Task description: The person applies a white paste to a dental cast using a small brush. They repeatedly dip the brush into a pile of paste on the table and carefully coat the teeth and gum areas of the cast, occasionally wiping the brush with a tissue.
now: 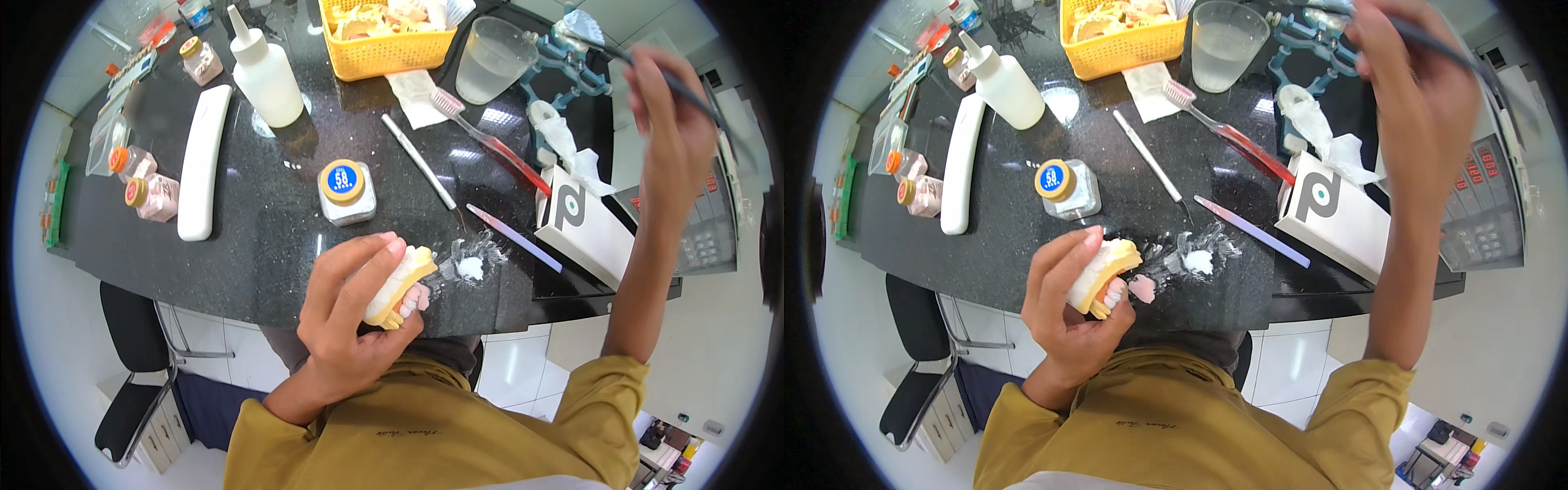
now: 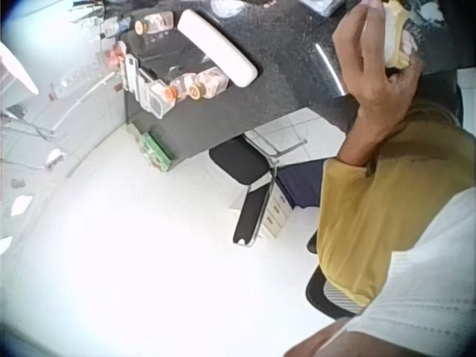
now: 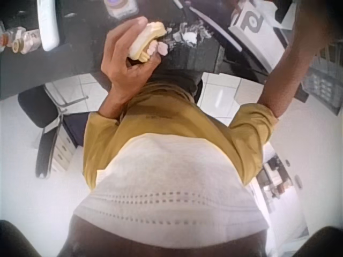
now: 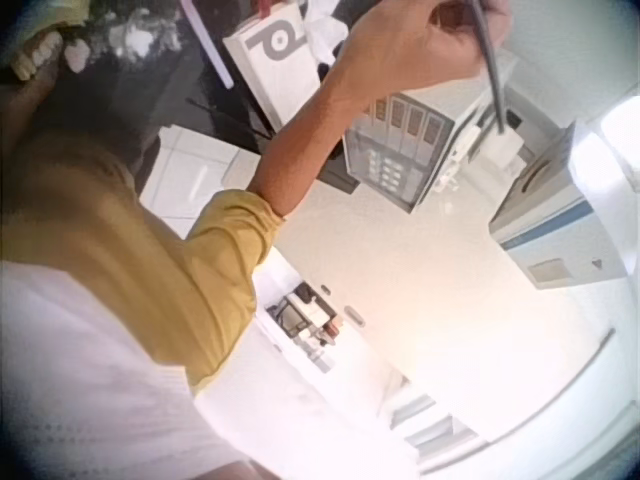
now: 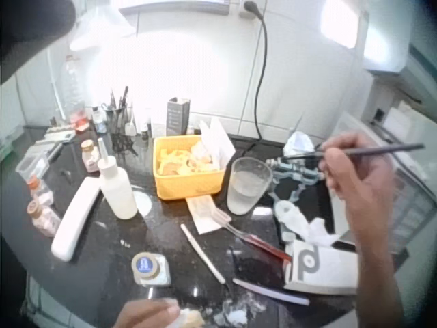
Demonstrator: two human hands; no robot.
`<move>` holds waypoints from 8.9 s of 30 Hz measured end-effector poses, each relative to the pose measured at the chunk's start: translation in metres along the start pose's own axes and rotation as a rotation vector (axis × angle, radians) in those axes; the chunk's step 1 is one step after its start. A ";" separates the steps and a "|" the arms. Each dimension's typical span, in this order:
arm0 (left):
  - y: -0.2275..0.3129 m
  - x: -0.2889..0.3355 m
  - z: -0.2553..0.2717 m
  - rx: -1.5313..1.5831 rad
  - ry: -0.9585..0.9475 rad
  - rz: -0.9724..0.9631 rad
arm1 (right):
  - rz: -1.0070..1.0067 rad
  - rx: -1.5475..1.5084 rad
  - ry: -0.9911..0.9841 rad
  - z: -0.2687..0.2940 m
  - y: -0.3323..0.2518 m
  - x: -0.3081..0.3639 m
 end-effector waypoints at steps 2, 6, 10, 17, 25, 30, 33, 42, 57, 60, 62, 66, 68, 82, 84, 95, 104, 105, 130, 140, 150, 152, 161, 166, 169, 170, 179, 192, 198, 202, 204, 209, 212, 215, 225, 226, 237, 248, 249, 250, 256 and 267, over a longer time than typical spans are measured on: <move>0.002 -0.001 -0.001 0.017 0.002 -0.002 | 0.055 0.180 -0.130 -0.018 0.011 -0.039; 0.002 -0.001 0.001 0.037 0.005 0.003 | 0.156 0.291 -0.379 -0.065 0.021 -0.057; -0.002 -0.002 0.005 0.076 0.015 0.004 | 0.086 0.166 -0.122 -0.052 0.003 -0.055; -0.004 -0.003 0.010 0.092 -0.003 -0.007 | 0.075 -0.023 -0.347 -0.091 -0.040 0.005; -0.005 -0.002 0.009 0.098 -0.040 -0.070 | 0.087 0.120 -0.449 -0.127 -0.031 0.027; -0.005 -0.002 0.011 0.099 0.042 0.003 | -0.059 -0.161 -0.310 -0.079 -0.038 0.042; -0.007 -0.002 0.009 0.094 0.064 0.010 | -0.154 -0.382 -0.224 -0.046 -0.042 0.071; -0.004 0.004 0.002 -0.031 0.043 -0.086 | 0.005 -0.672 0.003 -0.026 -0.056 0.193; -0.005 0.007 -0.003 -0.154 -0.040 -0.154 | 0.109 -0.614 -0.030 -0.036 -0.062 0.198; -0.006 0.007 -0.003 -0.156 -0.047 -0.158 | 0.107 -0.596 -0.038 -0.037 -0.063 0.198; -0.005 0.007 -0.002 -0.162 -0.056 -0.159 | 0.109 -0.603 -0.034 -0.036 -0.062 0.198; -0.004 0.006 -0.002 -0.176 -0.068 -0.162 | 0.110 -0.635 -0.021 -0.037 -0.059 0.198; -0.005 0.006 -0.002 -0.172 -0.068 -0.163 | 0.113 -0.635 -0.025 -0.037 -0.059 0.198; -0.003 0.006 -0.002 -0.195 -0.089 -0.204 | 0.094 -0.658 -0.033 -0.038 -0.058 0.197; -0.002 0.006 -0.002 -0.206 -0.091 -0.210 | 0.098 -0.652 -0.044 -0.038 -0.059 0.196; -0.004 0.006 -0.002 -0.209 -0.103 -0.237 | 0.097 -0.648 -0.027 -0.038 -0.058 0.197; -0.004 0.006 -0.002 -0.204 -0.104 -0.236 | 0.139 -0.651 -0.023 -0.038 -0.059 0.195; -0.004 0.005 -0.002 -0.195 -0.107 -0.233 | 0.135 -0.646 -0.011 -0.039 -0.059 0.196; -0.005 0.007 -0.002 -0.140 -0.108 -0.160 | 0.070 -0.687 -0.049 -0.038 -0.057 0.196; -0.003 0.006 -0.002 -0.117 -0.112 -0.129 | 0.052 -0.818 -0.080 -0.036 -0.052 0.196; -0.005 0.008 -0.001 -0.064 -0.111 -0.118 | 0.062 -0.742 -0.072 -0.038 -0.057 0.194; -0.005 0.008 -0.001 -0.068 -0.111 -0.126 | 0.048 -0.739 -0.072 -0.038 -0.057 0.195; -0.004 0.008 -0.002 -0.055 -0.104 -0.118 | 0.065 -0.759 -0.057 -0.037 -0.055 0.194; -0.004 0.009 -0.002 -0.035 -0.103 -0.083 | 0.151 -0.723 -0.153 -0.038 -0.058 0.195; -0.004 0.009 -0.002 -0.030 -0.102 -0.081 | 0.161 -0.687 -0.171 -0.037 -0.058 0.194; -0.004 0.009 -0.002 -0.029 -0.101 -0.081 | 0.166 -0.684 -0.172 -0.037 -0.059 0.194; -0.004 0.009 -0.003 -0.031 -0.097 -0.084 | 0.030 -0.793 -0.051 -0.035 -0.053 0.197; 0.000 0.008 -0.004 -0.085 -0.079 -0.104 | 0.043 -0.799 -0.039 -0.034 -0.055 0.195; 0.002 0.007 -0.004 -0.096 -0.074 -0.105 | 0.045 -0.762 -0.043 -0.033 -0.056 0.195; 0.002 0.006 -0.003 -0.118 -0.074 -0.091 | 0.064 -0.808 -0.060 -0.031 -0.052 0.196; 0.003 0.006 -0.004 -0.133 -0.069 -0.088 | 0.090 -0.773 -0.024 -0.030 -0.055 0.197; 0.002 0.005 -0.002 -0.151 -0.033 -0.089 | 0.170 -0.715 -0.051 -0.033 -0.058 0.197; -0.001 0.004 0.001 -0.158 -0.020 -0.090 | 0.170 -0.705 -0.041 -0.038 -0.061 0.197; -0.001 0.005 0.001 -0.171 -0.011 -0.090 | 0.169 -0.694 -0.035 -0.038 -0.061 0.197; -0.001 0.005 0.001 -0.166 -0.001 -0.089 | 0.155 -0.684 -0.019 -0.037 -0.062 0.197; -0.001 0.005 0.002 -0.171 0.000 -0.090 | 0.149 -0.685 -0.008 -0.036 -0.062 0.197; -0.002 0.005 0.002 -0.168 -0.025 -0.111 | 0.125 -0.635 -0.045 -0.038 -0.063 0.196; -0.001 0.006 0.002 -0.183 -0.036 -0.115 | 0.145 -0.643 -0.024 -0.037 -0.061 0.197; -0.001 0.005 0.002 -0.197 -0.043 -0.124 | 0.145 -0.645 -0.024 -0.037 -0.061 0.198; -0.001 0.005 0.002 -0.183 -0.049 -0.120 | 0.144 -0.648 -0.023 -0.036 -0.061 0.198; -0.004 0.006 0.002 -0.042 -0.055 -0.086 | 0.095 -0.716 -0.029 -0.038 -0.059 0.195; -0.007 0.008 0.002 -0.037 -0.066 -0.078 | 0.150 -0.699 -0.115 -0.040 -0.062 0.193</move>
Point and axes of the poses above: each hand's wrist, its own x-axis away from the middle knuckle, its own z-axis out of the back of the hand, y = z × x, the point moved 5 cm from there along -x, towards the middle knuckle, and after that the axes turned 11 degrees about x, right-handed, at the moved point
